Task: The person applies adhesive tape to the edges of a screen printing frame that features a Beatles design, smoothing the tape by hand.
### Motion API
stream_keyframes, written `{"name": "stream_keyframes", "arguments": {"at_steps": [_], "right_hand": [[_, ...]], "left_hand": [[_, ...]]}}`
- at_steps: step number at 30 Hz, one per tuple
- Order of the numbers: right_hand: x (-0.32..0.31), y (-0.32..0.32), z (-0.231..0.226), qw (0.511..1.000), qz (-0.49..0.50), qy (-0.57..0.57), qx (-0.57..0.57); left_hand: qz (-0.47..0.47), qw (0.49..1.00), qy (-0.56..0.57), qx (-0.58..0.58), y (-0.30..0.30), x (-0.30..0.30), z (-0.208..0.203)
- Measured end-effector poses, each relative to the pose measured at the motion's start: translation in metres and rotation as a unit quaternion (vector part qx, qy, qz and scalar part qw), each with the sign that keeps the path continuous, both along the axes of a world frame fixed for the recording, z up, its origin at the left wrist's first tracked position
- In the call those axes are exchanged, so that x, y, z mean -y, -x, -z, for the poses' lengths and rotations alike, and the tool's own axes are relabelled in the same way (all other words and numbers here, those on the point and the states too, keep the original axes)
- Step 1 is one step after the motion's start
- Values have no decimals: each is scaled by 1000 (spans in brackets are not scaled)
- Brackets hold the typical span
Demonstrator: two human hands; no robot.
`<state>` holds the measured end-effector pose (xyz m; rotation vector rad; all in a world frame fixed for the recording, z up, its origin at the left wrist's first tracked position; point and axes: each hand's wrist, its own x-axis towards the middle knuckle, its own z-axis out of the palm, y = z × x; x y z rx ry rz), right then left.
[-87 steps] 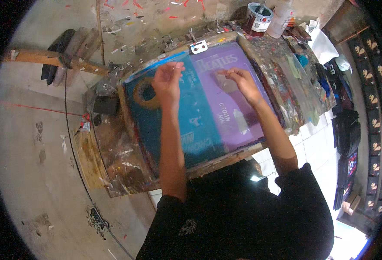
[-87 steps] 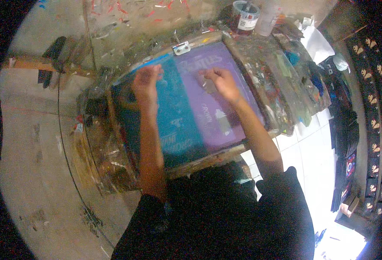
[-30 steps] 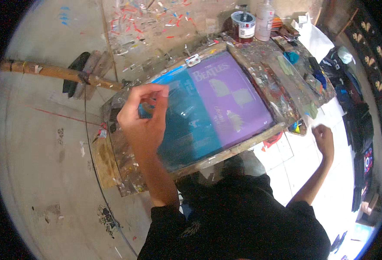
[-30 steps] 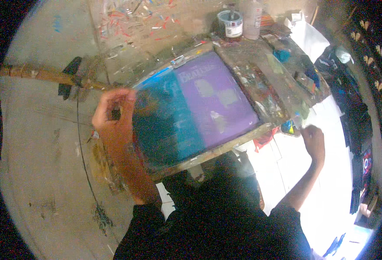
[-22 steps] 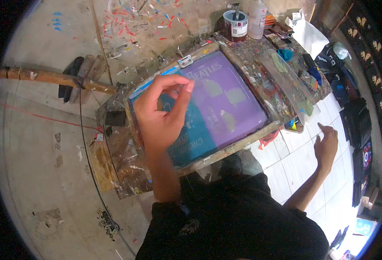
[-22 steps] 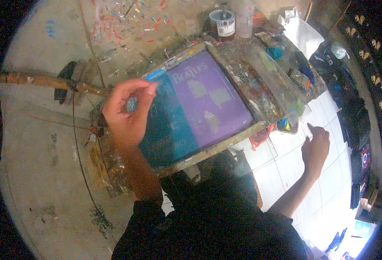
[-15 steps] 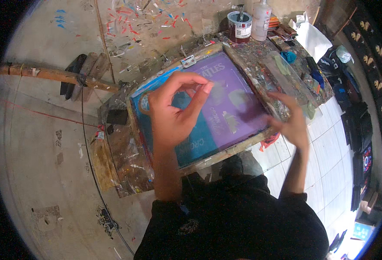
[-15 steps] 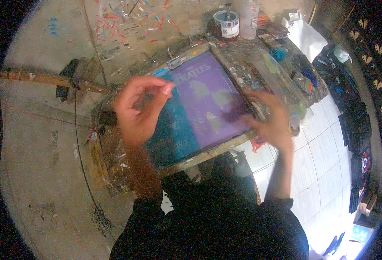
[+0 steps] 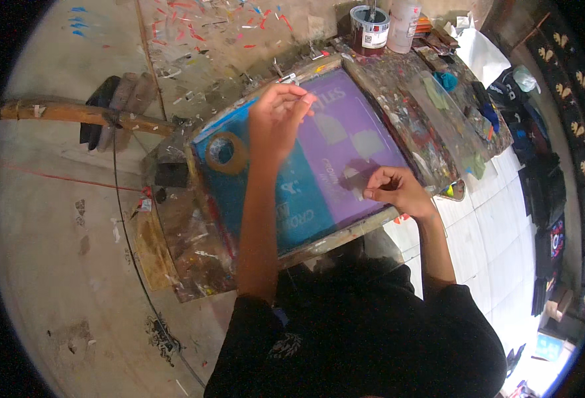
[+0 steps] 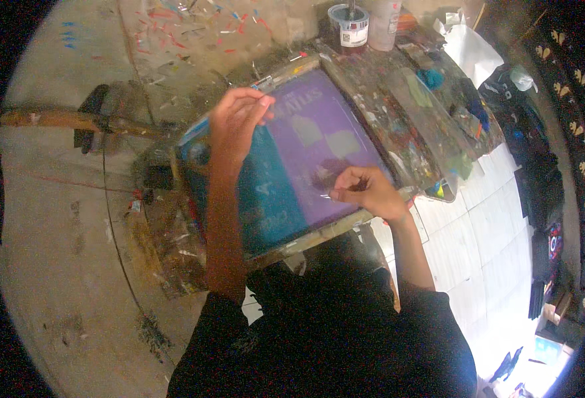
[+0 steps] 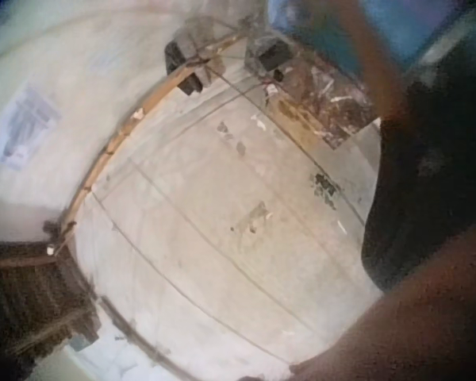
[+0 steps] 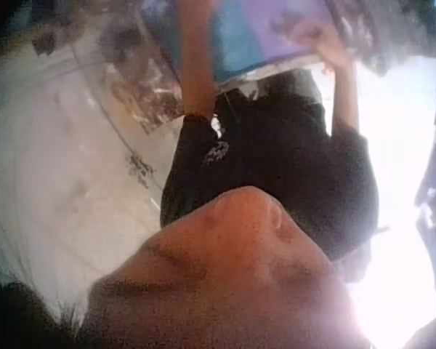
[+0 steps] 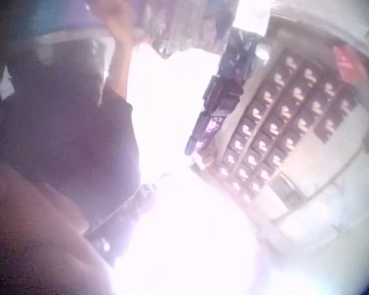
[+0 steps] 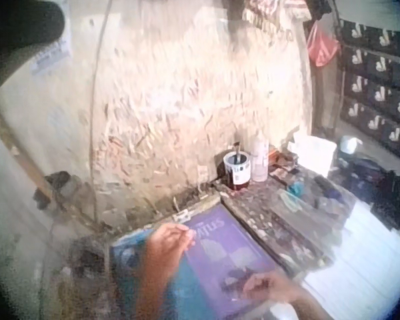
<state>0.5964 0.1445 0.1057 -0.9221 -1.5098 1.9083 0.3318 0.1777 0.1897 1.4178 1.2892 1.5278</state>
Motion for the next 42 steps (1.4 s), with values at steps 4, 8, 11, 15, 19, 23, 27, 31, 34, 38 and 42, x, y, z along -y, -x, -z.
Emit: {"name": "stream_keyframes", "arguments": {"at_steps": [4,8,11,15,19,23,27,31,34,38,42], "right_hand": [[5,5,4,993,44,-16,112],[7,10,19,988,59,14,140],[7,14,21,975,50,-52,212],[7,18,15,951,36,-59,301],[6,13,25,935,12,-91,342],[5,17,21,929,-10,-116,350],[2,17,18,919,-26,-140,367],[-1,17,17,919,-47,-124,370],[-1,21,1,917,-35,-171,358],[-1,17,11,918,-50,-153,363],[-2,17,14,923,-36,-119,364]], "left_hand": [[3,997,75,16,13,-27,55],[20,991,135,-15,18,-44,104],[2,989,143,-30,21,-48,131],[-18,990,113,-85,21,-44,153],[-47,983,111,-136,11,-37,148],[-57,982,99,-152,15,-35,157],[-71,981,73,-165,15,-36,165],[-83,975,33,-204,19,-38,173],[-77,973,15,-219,16,-36,167],[-77,974,15,-212,15,-35,166],[-75,973,2,-216,17,-35,167]]}}
